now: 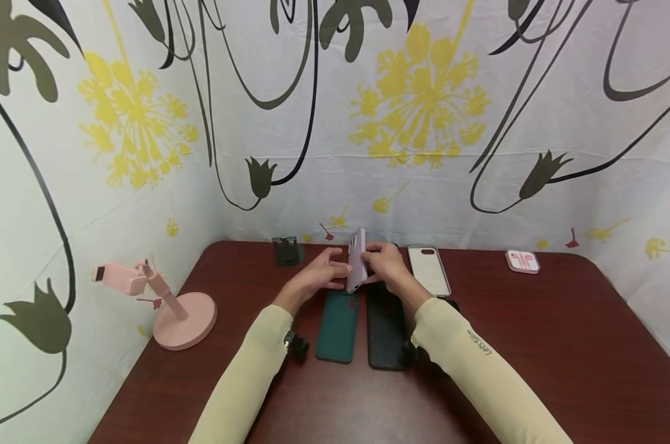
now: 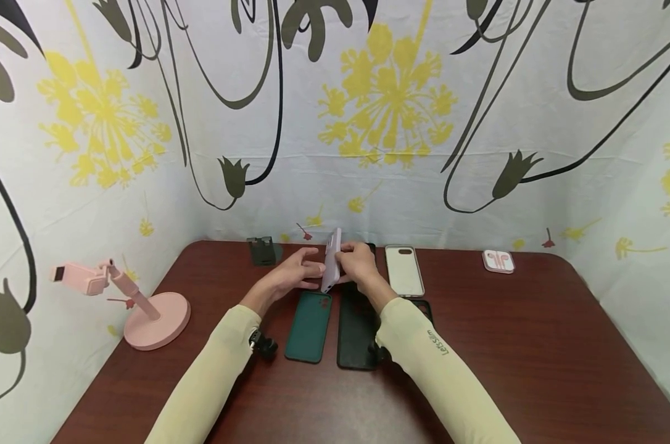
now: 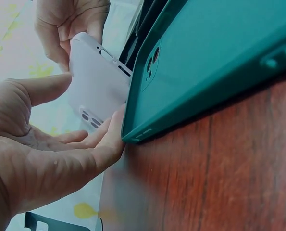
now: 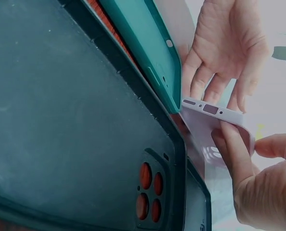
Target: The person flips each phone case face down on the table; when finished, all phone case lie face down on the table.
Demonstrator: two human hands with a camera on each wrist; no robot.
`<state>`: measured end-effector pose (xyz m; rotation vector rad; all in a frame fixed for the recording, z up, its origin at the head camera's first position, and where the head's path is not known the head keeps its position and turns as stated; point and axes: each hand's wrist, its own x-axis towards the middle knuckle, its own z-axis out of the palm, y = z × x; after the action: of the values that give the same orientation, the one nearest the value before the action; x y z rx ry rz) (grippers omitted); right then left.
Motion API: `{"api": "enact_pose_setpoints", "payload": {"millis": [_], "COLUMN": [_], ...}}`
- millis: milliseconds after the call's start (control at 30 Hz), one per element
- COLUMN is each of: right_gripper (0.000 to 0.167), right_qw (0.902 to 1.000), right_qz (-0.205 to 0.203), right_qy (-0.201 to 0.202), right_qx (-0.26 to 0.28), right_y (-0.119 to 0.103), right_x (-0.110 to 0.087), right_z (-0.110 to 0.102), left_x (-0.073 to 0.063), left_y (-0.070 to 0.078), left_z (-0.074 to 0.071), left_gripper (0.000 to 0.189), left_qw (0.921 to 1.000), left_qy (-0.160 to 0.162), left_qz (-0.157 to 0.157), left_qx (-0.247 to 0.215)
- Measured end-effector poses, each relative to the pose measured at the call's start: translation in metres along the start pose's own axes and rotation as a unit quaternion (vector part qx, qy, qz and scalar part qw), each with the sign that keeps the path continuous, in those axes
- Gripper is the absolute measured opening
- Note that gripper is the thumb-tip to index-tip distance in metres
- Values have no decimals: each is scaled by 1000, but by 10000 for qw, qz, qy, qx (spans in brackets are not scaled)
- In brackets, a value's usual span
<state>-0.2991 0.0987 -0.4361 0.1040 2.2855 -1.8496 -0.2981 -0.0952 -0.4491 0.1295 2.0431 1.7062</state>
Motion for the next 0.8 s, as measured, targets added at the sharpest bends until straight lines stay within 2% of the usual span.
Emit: {"api": "enact_pose_setpoints", "payload": {"millis": [200,400,667,800], "right_gripper": [40,41,41,40], "right_qw": [10000,9998,9992,9991], "right_qz": [22,-11,115,189], "right_qy": [23,-26,-84,-135], "right_qx": [66,204,384,363], "right_y": [-1,3,7,9], "right_x": [-3,2,2,4], "right_z": [-2,-4,-6,-5], "left_x": [3,4,10,10], "left_y": [-2,-3,-6,-6], "left_z": [0,1,0,-1], "left_gripper": [71,66,63,64], "left_qw": [9999,9994,9974,9968], "left_qy": [81,296,640,771], "left_qz": [37,75,-63,-94], "left_qx": [-82,-135,-324,-198]}}
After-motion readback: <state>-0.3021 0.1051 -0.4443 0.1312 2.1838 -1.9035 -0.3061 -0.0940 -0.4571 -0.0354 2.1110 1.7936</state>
